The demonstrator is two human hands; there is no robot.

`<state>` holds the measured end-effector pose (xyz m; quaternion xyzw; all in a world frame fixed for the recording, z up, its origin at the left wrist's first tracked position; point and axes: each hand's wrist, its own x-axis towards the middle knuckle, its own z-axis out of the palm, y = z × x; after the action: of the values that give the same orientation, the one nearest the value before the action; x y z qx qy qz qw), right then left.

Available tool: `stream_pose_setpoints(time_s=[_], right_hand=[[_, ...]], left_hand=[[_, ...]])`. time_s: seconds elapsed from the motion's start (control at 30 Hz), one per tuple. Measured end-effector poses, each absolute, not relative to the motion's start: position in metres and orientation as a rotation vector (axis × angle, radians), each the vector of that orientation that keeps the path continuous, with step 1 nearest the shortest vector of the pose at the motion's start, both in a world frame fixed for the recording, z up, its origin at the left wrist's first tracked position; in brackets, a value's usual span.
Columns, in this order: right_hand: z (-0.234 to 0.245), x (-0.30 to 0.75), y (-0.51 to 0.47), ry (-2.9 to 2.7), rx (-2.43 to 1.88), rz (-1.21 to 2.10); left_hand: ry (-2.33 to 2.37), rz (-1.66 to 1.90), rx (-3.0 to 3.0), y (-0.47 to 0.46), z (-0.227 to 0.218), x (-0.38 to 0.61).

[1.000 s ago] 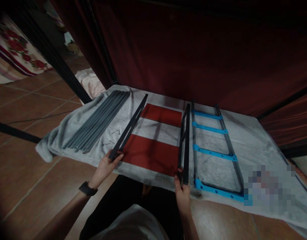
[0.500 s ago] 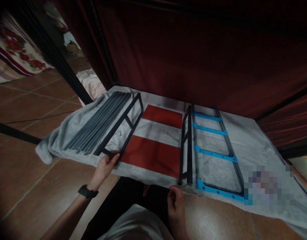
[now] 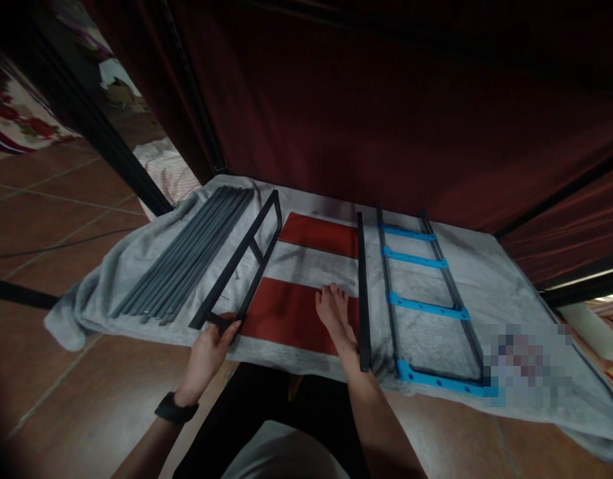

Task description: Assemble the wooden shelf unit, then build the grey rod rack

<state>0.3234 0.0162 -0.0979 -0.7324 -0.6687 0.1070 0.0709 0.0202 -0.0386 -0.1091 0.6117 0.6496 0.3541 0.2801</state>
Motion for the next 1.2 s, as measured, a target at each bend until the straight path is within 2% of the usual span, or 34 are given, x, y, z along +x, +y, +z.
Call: stream_pose_setpoints(time_s=[0.3, 0.53, 0.8, 1.0, 1.2], right_hand=[[-0.076, 0.336, 0.033, -2.018, -2.214, 0.607], [-0.032, 0.35, 0.021, -2.084, -1.944, 0.726], [0.016, 0.335, -0.048, -2.138, -1.814, 0.644], [0.012, 0.325, -0.093, -2.151, -1.823, 0.557], [0.006, 0.318, -0.111, -2.144, -1.858, 0.404]], left_hand=[[1.761, 0.944, 1.66, -0.04, -0.116, 0.021], [1.746, 0.961, 1.625, -0.037, -0.116, 0.02], [1.623, 0.924, 1.602, -0.043, -0.115, 0.02], [1.646, 0.876, 1.62, -0.052, -0.106, 0.018], [1.5, 1.101, 1.615, -0.063, -0.088, 0.03]])
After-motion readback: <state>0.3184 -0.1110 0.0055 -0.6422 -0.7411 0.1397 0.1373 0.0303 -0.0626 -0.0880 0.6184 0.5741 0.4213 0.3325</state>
